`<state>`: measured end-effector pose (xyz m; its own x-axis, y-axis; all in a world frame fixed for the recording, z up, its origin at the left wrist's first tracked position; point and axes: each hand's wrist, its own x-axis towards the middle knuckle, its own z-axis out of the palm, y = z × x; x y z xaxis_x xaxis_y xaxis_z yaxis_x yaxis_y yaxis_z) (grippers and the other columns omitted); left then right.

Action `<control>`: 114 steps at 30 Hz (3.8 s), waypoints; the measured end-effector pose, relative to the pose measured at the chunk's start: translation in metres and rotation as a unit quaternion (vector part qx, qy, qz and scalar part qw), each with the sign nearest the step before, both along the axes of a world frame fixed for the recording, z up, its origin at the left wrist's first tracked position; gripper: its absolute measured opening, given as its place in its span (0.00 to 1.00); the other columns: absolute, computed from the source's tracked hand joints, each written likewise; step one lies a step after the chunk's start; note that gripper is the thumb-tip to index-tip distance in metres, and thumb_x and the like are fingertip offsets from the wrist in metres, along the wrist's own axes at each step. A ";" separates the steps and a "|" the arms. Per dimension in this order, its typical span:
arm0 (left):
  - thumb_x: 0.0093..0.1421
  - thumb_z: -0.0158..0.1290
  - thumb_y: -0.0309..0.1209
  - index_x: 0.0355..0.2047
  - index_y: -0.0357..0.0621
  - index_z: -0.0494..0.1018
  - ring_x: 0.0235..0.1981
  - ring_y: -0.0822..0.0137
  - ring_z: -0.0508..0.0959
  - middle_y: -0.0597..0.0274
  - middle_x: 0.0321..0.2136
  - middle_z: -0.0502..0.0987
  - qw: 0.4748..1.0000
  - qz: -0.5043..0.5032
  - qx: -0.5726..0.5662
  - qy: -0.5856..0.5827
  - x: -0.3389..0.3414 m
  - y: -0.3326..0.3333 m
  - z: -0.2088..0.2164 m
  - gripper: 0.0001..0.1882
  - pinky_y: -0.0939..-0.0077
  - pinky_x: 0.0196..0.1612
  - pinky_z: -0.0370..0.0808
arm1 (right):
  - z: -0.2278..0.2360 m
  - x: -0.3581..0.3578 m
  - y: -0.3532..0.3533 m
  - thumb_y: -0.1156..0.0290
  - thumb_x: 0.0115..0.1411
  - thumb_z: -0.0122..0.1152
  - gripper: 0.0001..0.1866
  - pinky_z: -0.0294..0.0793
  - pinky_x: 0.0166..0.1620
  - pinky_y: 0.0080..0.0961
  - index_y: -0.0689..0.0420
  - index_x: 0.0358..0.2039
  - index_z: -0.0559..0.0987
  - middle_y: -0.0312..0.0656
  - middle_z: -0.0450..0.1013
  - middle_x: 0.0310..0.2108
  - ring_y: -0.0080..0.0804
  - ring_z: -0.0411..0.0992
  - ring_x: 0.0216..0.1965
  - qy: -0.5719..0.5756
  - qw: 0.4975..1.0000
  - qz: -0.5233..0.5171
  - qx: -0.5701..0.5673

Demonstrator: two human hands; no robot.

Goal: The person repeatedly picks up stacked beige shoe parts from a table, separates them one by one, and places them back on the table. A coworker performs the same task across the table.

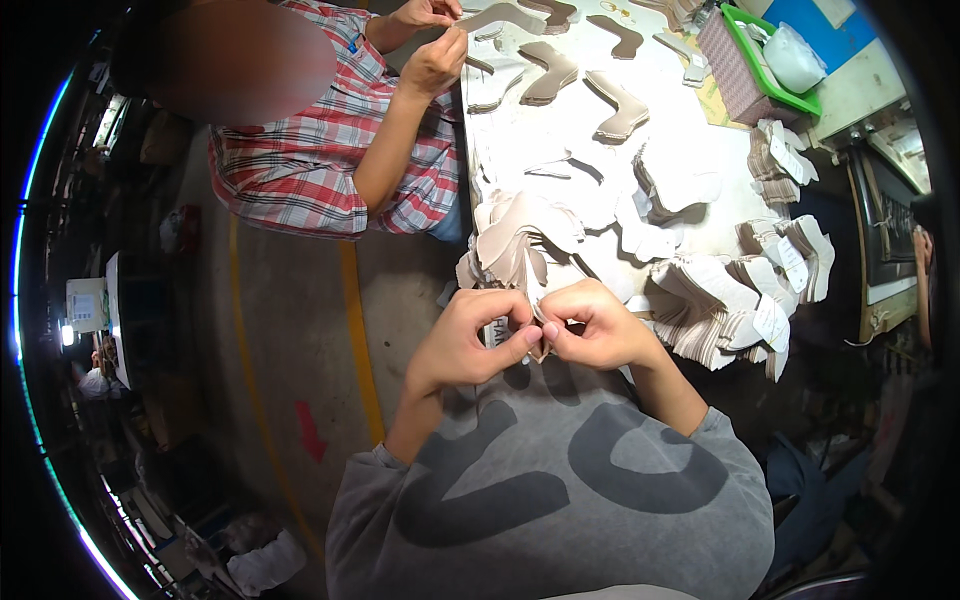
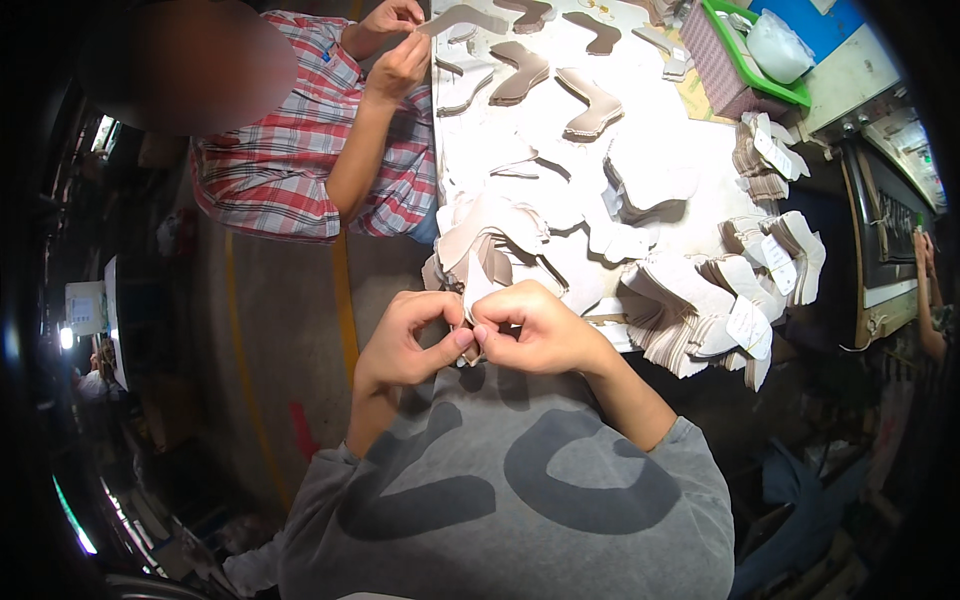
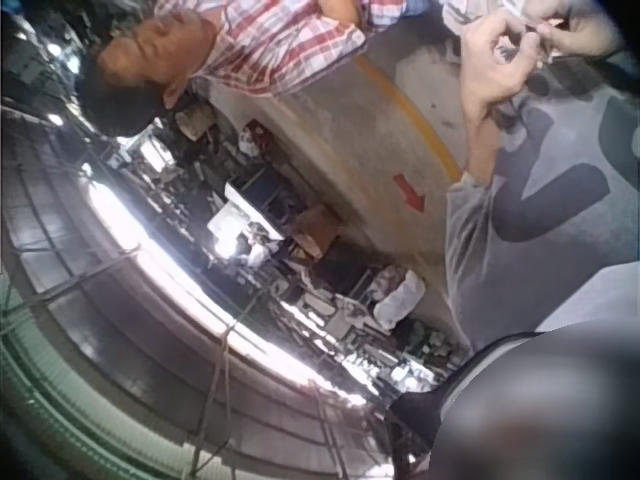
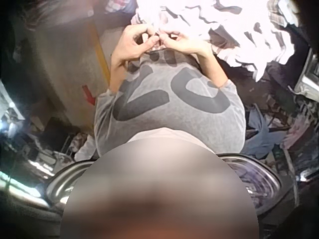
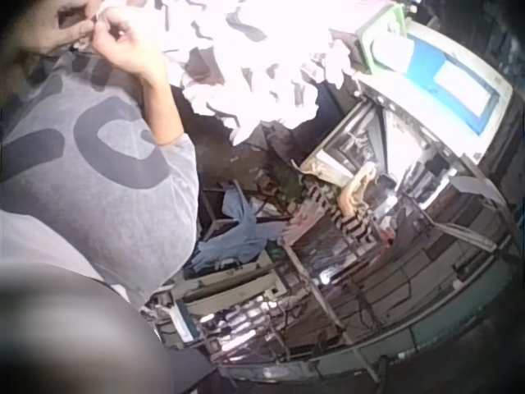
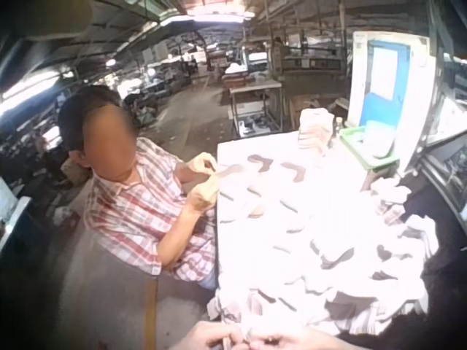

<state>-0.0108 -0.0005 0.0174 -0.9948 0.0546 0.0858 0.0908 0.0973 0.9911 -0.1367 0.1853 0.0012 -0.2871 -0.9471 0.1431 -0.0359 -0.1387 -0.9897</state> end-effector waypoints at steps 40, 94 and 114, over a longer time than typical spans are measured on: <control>0.63 0.51 0.34 0.25 0.48 0.64 0.20 0.76 0.64 0.68 0.16 0.65 0.740 0.314 0.530 0.271 0.080 -0.096 -0.006 0.11 0.71 0.41 0.64 | -0.032 -0.046 0.014 0.66 0.75 0.52 0.13 0.62 0.26 0.14 0.56 0.32 0.76 0.26 0.66 0.21 0.11 0.62 0.21 -0.144 0.953 -0.261 0.057; 0.71 0.55 0.29 0.55 0.39 0.73 0.35 0.75 0.77 0.60 0.40 0.79 0.967 0.224 0.015 -0.121 0.012 0.010 -0.096 0.15 0.77 0.37 0.75 | -0.044 -0.011 0.042 0.73 0.55 0.69 0.24 0.77 0.51 0.39 0.67 0.52 0.77 0.56 0.73 0.44 0.52 0.76 0.47 0.279 0.881 -0.240 0.298; 0.62 0.62 0.29 0.52 0.40 0.78 0.34 0.50 0.81 0.51 0.39 0.78 0.898 0.272 -0.332 -0.096 -0.049 -0.025 -0.091 0.18 0.60 0.42 0.78 | -0.110 -0.004 0.050 0.71 0.55 0.73 0.30 0.74 0.54 0.45 0.64 0.57 0.74 0.54 0.72 0.46 0.55 0.72 0.49 0.410 0.780 -0.308 0.359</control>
<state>-0.0601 -0.0256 -0.0735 -0.8828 -0.4682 0.0378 -0.3154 0.6505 0.6910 -0.1406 0.2348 -0.1084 -0.8099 -0.5865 0.0135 -0.5383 0.7338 -0.4145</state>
